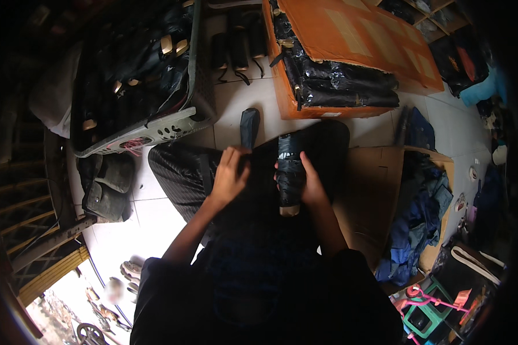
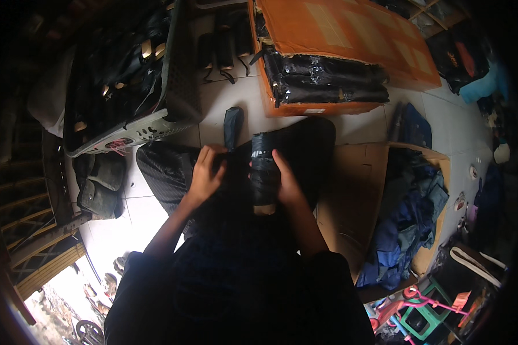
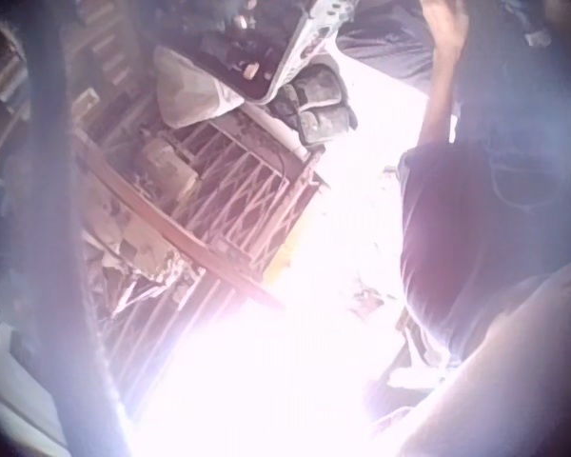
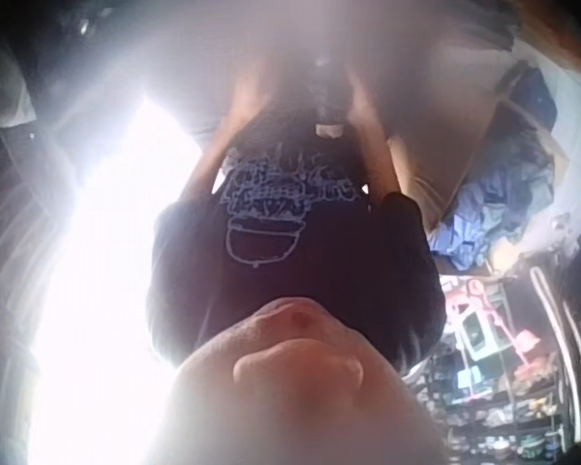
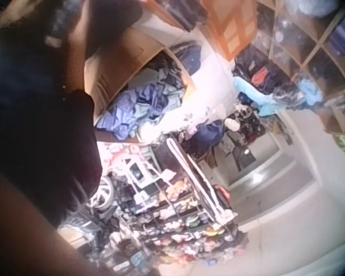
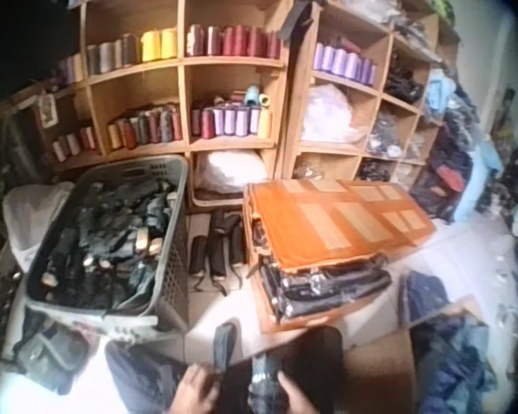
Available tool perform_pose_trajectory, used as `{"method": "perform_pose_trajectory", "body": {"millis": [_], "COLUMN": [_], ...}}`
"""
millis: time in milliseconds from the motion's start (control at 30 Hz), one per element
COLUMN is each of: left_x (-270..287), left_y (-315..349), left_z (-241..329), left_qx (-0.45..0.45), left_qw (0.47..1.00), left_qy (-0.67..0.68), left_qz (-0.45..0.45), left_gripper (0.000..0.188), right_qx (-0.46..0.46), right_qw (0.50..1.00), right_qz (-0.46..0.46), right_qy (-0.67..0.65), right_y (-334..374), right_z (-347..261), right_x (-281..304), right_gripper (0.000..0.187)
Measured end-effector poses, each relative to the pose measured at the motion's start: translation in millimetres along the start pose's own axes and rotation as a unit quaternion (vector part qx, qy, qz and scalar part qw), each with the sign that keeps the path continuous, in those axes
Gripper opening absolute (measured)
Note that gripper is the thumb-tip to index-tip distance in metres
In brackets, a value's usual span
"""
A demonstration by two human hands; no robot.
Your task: The person sits on the floor and repeatedly wraps dark fabric items into plastic bags. They fold the fabric, insert it into the bag, and tie the bag closed before placing it in a nearby container.
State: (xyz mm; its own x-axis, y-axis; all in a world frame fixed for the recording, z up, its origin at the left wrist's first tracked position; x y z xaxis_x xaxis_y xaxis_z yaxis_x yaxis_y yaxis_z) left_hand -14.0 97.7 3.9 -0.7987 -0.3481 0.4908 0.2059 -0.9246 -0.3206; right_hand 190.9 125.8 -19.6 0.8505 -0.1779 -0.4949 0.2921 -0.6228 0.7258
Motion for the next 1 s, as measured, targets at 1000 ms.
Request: {"method": "perform_pose_trajectory", "body": {"millis": [1000], "left_x": [-20], "left_y": [-18], "left_z": [-13], "left_qx": [0.118], "left_qw": [0.989], "left_qy": [0.069], "left_qz": [0.048], "left_gripper": [0.023], "right_qx": [0.339], "right_qw": [0.798], "right_qz": [-0.157], "right_qy": [0.473], "right_y": [21], "right_z": [-23], "right_x": [-27], "right_gripper": [0.070]}}
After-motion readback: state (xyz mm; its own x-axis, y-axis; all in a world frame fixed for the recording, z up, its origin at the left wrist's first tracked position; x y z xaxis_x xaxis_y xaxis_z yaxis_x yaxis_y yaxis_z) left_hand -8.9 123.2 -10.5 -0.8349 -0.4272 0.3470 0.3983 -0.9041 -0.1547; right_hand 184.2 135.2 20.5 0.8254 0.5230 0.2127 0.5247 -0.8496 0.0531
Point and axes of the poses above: each hand's wrist, its own y-axis away from the middle knuckle, its own x-axis out of the back of the hand, z = x × y, the point moved 3 cm from there along -y, towards the middle knuckle, and after that the axes turned 14 degrees about z, right-handed, at the moved point
